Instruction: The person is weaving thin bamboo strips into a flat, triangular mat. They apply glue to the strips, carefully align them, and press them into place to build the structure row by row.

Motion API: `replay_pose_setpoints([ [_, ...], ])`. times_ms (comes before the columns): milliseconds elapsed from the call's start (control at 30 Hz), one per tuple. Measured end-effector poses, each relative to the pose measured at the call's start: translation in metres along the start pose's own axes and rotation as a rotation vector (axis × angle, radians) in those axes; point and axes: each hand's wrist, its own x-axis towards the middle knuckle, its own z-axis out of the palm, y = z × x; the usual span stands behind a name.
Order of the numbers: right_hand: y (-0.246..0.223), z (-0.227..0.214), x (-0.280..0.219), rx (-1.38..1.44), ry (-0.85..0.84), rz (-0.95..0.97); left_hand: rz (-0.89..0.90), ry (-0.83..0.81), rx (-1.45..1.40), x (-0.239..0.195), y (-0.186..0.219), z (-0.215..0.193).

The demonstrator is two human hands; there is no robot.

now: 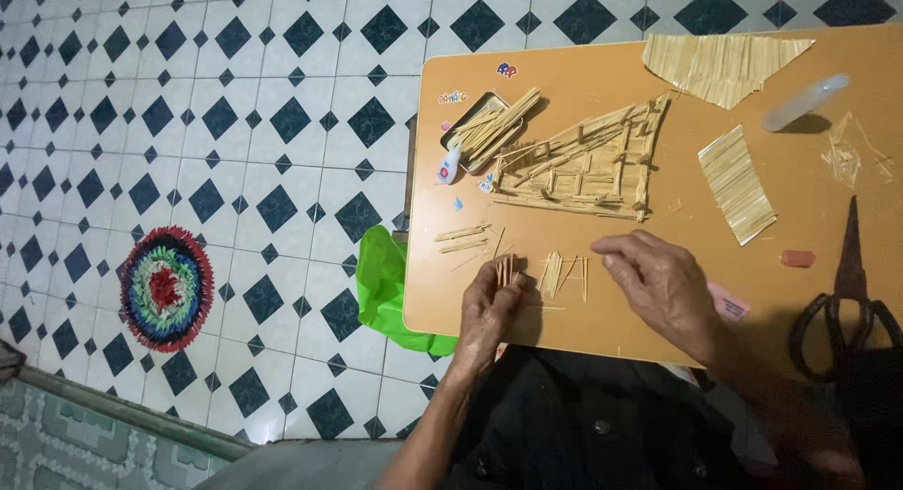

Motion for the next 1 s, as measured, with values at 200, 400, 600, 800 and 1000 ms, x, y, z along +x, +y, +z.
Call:
replay_pose_setpoints([
  [200, -0.012, 0.009, 0.002, -0.077, -0.078, -0.017, 0.292, 0.116, 0.572, 0.002, -0.007, -0.002],
  [400, -0.012, 0.012, 0.004, -0.28, -0.098, -0.07, 0.386, 0.12, 0.624, 0.011, -0.01, 0.0],
  [600, -0.031, 0.016, 0.015, -0.094, -0.004, -0.086, 0.11, -0.01, 0.103, 0.016, -0.016, 0.011],
  [800, -0.055, 0.017, 0.024, -0.033, 0.049, -0.051, -0.06, -0.049, -0.205, 0.015, -0.002, 0.025],
  [1000, -0.046, 0.018, 0.029, 0.067, 0.044, -0.025, -0.096, -0.093, -0.302, 0.016, -0.013, 0.026],
])
